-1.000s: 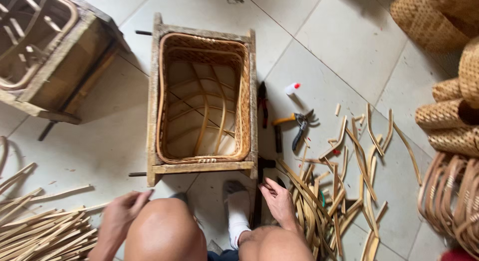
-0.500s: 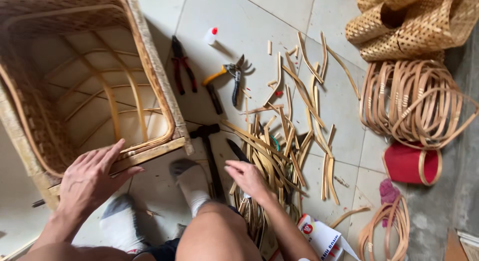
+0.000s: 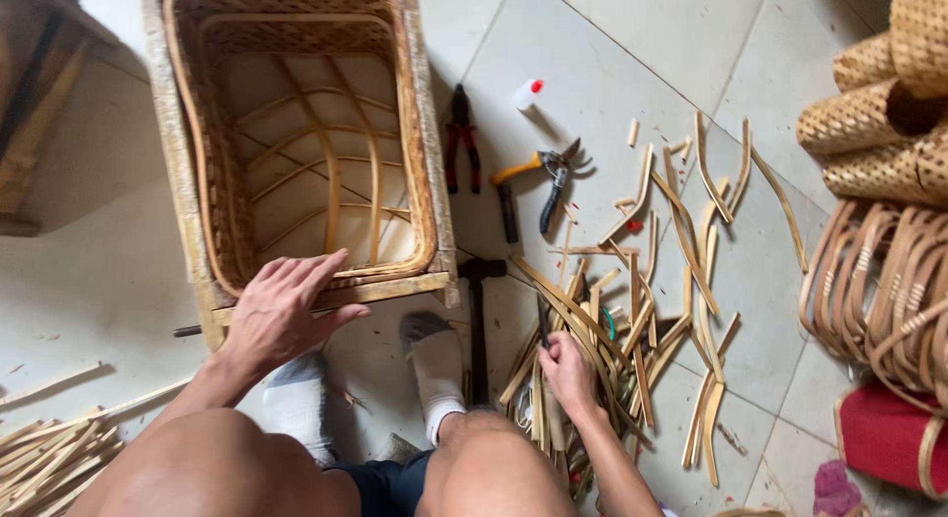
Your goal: The person applies glue to the rim of a rectangular basket frame, then inserts and secures a bamboo strip along the edge using a hammer and pliers. They continue adding strips to reinforce the basket's structure.
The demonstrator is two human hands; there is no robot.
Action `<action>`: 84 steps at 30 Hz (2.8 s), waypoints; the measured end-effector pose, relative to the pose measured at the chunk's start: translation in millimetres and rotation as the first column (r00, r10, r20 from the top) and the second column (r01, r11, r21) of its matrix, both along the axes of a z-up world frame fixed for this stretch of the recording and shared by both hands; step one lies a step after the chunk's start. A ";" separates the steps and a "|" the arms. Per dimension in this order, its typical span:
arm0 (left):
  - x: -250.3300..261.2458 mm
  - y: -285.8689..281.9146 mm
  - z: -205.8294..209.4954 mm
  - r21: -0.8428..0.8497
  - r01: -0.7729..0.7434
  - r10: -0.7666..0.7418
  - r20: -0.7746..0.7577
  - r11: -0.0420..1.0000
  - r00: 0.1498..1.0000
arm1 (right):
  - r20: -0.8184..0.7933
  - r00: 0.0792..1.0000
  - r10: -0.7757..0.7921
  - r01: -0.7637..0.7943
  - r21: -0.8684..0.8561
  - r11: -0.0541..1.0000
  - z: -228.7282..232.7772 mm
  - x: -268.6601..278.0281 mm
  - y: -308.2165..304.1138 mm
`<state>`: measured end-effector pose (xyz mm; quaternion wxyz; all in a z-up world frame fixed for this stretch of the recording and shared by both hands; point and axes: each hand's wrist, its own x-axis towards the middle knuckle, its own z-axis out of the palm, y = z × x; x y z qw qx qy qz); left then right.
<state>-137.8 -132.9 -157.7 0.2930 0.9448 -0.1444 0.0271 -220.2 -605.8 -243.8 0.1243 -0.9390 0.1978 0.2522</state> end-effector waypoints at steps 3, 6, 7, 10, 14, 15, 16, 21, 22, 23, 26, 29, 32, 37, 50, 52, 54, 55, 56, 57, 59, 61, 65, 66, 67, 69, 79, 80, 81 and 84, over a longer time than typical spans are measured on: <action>7.2 -1.9 -4.3 -0.133 0.061 -0.053 0.062 0.989 0.997 | 0.280 0.959 -0.042 -0.066 0.363 0.929 31.1 9.6 17.1; 14.2 -18.7 -14.4 -0.068 0.202 -0.198 0.062 0.977 0.978 | 0.399 0.904 0.153 -0.320 0.395 0.861 94.3 31.2 58.6; 15.0 -26.3 -18.0 -0.082 0.239 -0.236 0.044 0.968 0.971 | 0.372 0.864 0.338 -0.450 0.271 0.851 114.4 40.9 77.5; 17.4 -38.0 -25.6 -0.099 0.303 -0.303 0.006 0.948 0.953 | 0.264 0.654 0.709 -0.734 -0.005 0.679 163.0 73.5 132.4; 14.1 -37.9 -32.5 -0.064 0.287 -0.288 -0.009 0.956 0.958 | 0.210 0.498 0.841 -0.838 -0.130 0.529 196.8 107.6 182.1; 13.5 -36.7 -34.4 -0.053 0.283 -0.284 -0.010 0.958 0.959 | 0.174 0.476 0.862 -0.854 -0.145 0.500 200.4 114.5 191.1; 13.2 -36.5 -36.1 -0.057 0.282 -0.282 0.010 0.958 0.959 | 0.137 0.466 0.874 -0.863 -0.147 0.483 203.6 120.3 198.6; 13.0 -38.5 -39.6 -0.052 0.278 -0.274 0.078 0.959 0.959 | -0.197 0.401 0.894 -0.914 -0.151 0.377 202.5 144.2 222.1; 12.0 -38.0 -39.1 -0.058 0.288 -0.283 0.078 0.956 0.956 | -0.164 0.424 0.891 -0.903 -0.149 0.403 202.6 141.4 221.9; 12.1 -37.5 -38.2 -0.062 0.288 -0.282 0.082 0.956 0.956 | -0.127 0.438 0.890 -0.895 -0.150 0.419 202.2 139.1 220.7; 12.3 -37.2 -37.7 -0.049 0.286 -0.283 0.068 0.957 0.957 | 0.052 0.483 0.874 -0.859 -0.168 0.484 198.0 119.3 213.9; 12.5 -36.4 -40.1 -0.020 0.280 -0.278 0.075 0.960 0.958 | 0.153 0.488 0.859 -0.841 -0.183 0.510 183.7 108.9 202.9; 11.5 -36.7 -41.3 -0.043 0.297 -0.295 0.046 0.954 0.954 | 0.214 0.476 0.853 -0.842 -0.170 0.512 172.5 105.5 189.3; 11.6 -38.1 -43.2 -0.046 0.308 -0.307 0.029 0.950 0.951 | 0.236 0.460 0.856 -0.856 -0.138 0.498 171.2 113.1 182.8; -33.9 65.3 -42.8 -0.736 -0.528 0.485 -0.308 0.424 0.819 | 0.198 0.536 0.821 -0.825 0.327 0.460 209.5 135.0 249.6; -44.8 79.4 -63.7 -0.715 -0.616 0.397 -0.487 0.331 0.778 | 0.132 0.525 0.841 -0.789 0.447 0.422 198.2 132.4 274.4; -51.9 65.0 -78.9 -0.702 -0.660 0.299 -0.590 0.268 0.750 | 0.088 0.535 0.840 -0.725 0.557 0.404 189.7 134.0 299.7; -54.2 58.0 -82.5 -0.691 -0.682 0.243 -0.638 0.238 0.731 | 0.100 0.554 0.826 -0.694 0.603 0.393 188.6 134.7 308.6; -54.7 56.4 -84.9 -0.698 -0.683 0.230 -0.644 0.214 0.730 | 0.110 0.573 0.812 -0.661 0.648 0.379 186.8 135.5 316.9; -55.5 55.0 -86.3 -0.705 -0.684 0.211 -0.651 0.189 0.729 | 0.114 0.596 0.795 -0.624 0.688 0.369 185.3 134.5 323.0; -53.8 54.6 -84.2 -0.704 -0.689 0.173 -0.667 0.171 0.724 | 0.017 0.625 0.780 -0.559 0.708 0.432 185.1 134.4 331.0; -52.8 57.1 -78.2 -0.688 -0.702 0.134 -0.690 0.185 0.712 | -0.046 0.635 0.771 -0.521 0.712 0.471 185.0 136.8 339.7; -47.9 59.7 -66.6 -0.746 -0.606 0.185 -0.577 0.278 0.795 | -0.126 0.620 0.775 -0.504 0.693 0.515 189.9 146.6 367.4; -47.4 59.7 -64.3 -0.740 -0.623 0.166 -0.601 0.254 0.782 | -0.153 0.614 0.775 -0.499 0.685 0.531 191.9 149.3 376.4; -46.4 59.5 -62.7 -0.736 -0.638 0.143 -0.622 0.229 0.769 | -0.342 0.598 0.724 -0.464 0.589 0.662 194.8 149.9 383.0; -44.7 60.4 -62.6 -0.744 -0.617 0.159 -0.597 0.257 0.786 | -0.665 0.546 0.509 -0.410 0.318 0.855 196.7 143.3 386.6; -47.7 56.5 -79.3 -0.736 -0.581 0.236 -0.531 0.348 0.814 | 0.075 0.653 0.754 -0.657 0.551 0.514 154.4 96.6 341.2; -46.9 56.8 -78.3 -0.719 -0.589 0.238 -0.539 0.370 0.808 | 0.090 0.621 0.778 -0.678 0.559 0.477 155.6 101.9 341.1; -47.3 57.7 -76.4 -0.700 -0.599 0.244 -0.549 0.389 0.799 | 0.104 0.586 0.804 -0.699 0.568 0.435 159.0 109.2 341.8; -46.5 59.9 -69.3 -0.686 -0.616 0.250 -0.564 0.389 0.787 | 0.047 0.487 0.872 -0.658 0.676 0.331 181.8 154.6 344.4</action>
